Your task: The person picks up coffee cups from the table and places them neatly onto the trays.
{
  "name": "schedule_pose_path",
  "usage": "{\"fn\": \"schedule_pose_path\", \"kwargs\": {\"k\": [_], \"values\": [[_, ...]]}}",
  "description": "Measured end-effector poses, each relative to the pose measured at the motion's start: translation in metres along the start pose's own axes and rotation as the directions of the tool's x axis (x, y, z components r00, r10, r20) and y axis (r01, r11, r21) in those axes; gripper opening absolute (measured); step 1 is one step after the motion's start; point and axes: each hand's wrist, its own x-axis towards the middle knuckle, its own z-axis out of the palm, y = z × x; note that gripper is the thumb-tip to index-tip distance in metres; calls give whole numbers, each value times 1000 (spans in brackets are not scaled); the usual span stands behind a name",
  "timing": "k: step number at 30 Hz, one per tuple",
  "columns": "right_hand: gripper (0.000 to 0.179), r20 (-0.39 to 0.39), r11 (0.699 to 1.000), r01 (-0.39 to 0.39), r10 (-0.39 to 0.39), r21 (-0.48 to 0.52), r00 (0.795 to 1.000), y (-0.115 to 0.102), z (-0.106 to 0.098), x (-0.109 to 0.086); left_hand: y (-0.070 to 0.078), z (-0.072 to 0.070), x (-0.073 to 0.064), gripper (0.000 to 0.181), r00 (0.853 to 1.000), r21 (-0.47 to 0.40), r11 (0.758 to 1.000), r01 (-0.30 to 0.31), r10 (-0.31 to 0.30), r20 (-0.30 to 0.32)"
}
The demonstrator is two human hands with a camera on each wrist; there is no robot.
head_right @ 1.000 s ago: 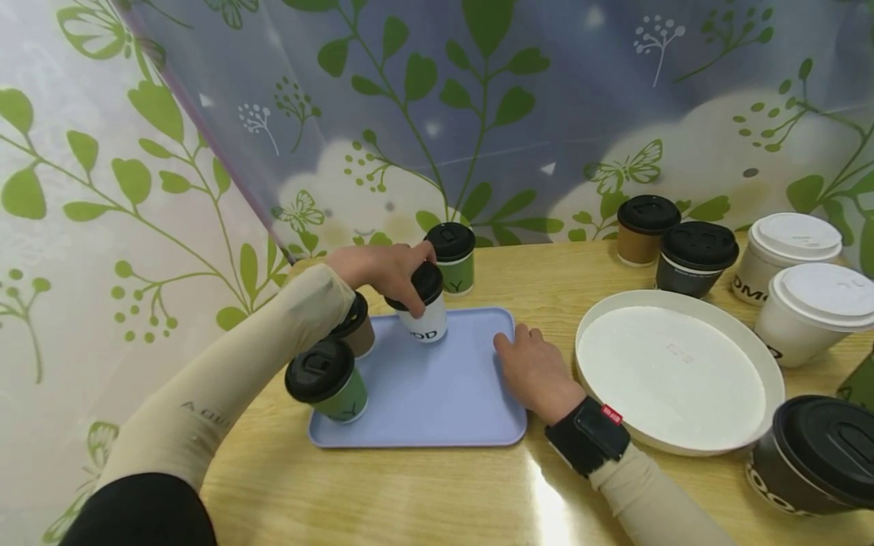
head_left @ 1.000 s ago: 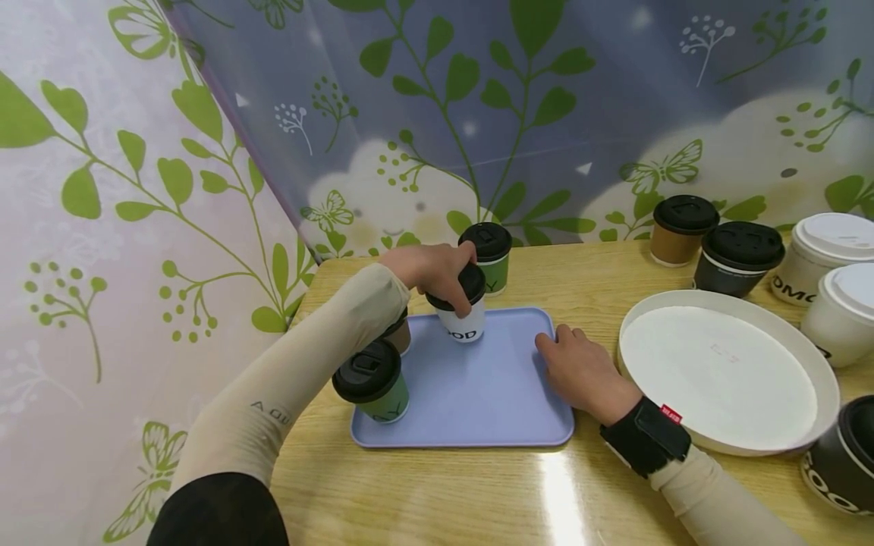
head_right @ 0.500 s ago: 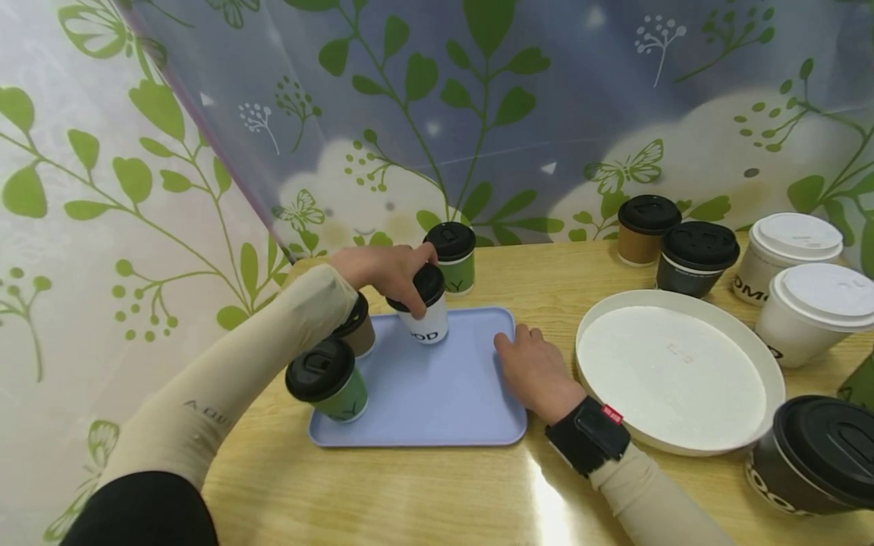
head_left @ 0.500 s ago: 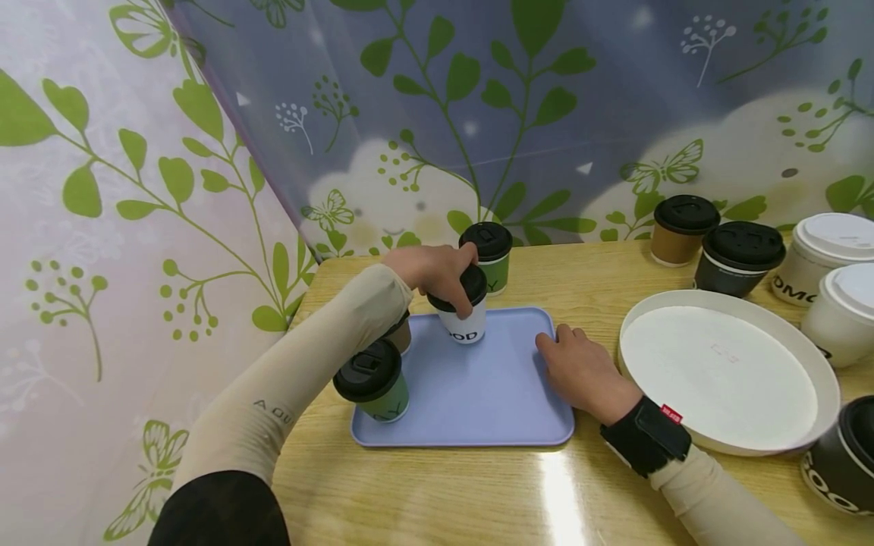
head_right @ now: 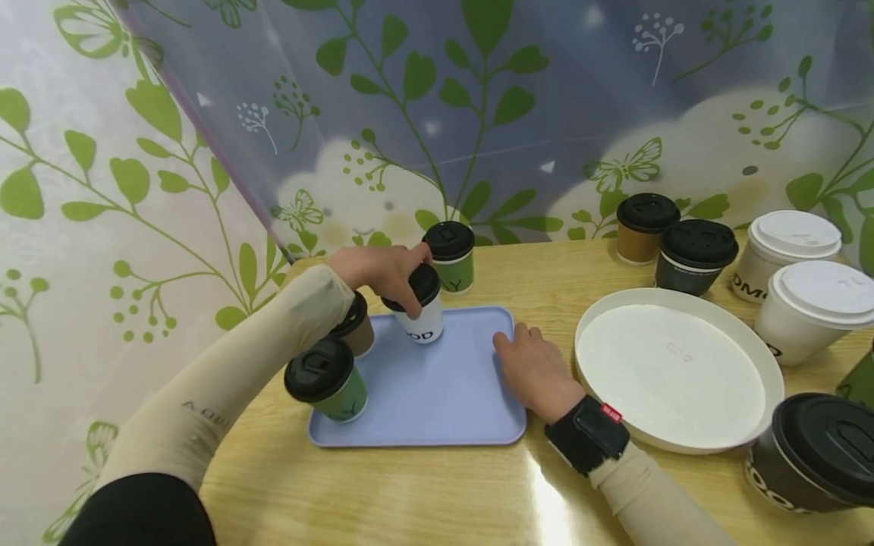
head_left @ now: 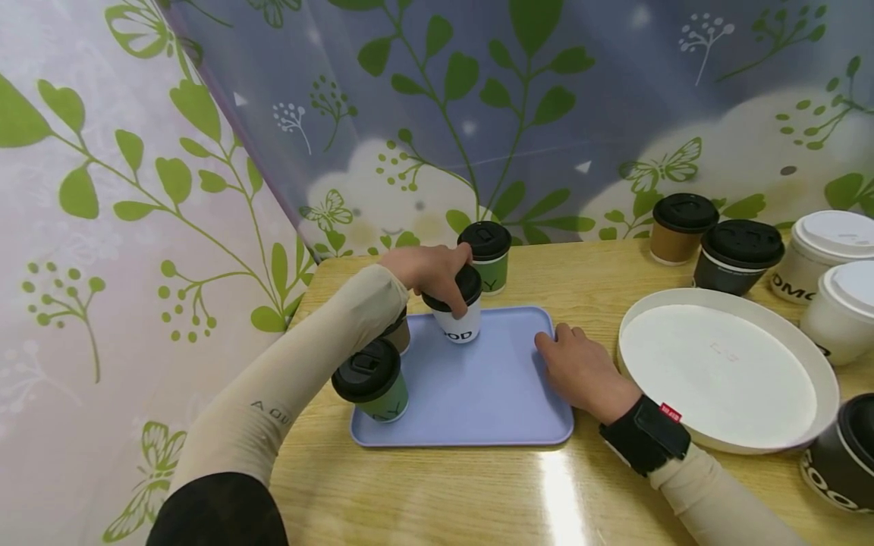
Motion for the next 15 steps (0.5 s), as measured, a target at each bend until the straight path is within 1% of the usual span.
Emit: {"fn": "schedule_pose_path", "kwargs": {"k": [10, 15], "values": [[16, 0, 1000, 0, 0, 7, 1000, -1, -2, -1, -1, 0, -2, 86, 1000, 14, 1000, 11, -11, 0], [15, 0, 1000, -3, 3, 9, 1000, -1, -2, -1, -2, 2, 0, 86, 1000, 3, 1000, 13, -13, 1]]}}
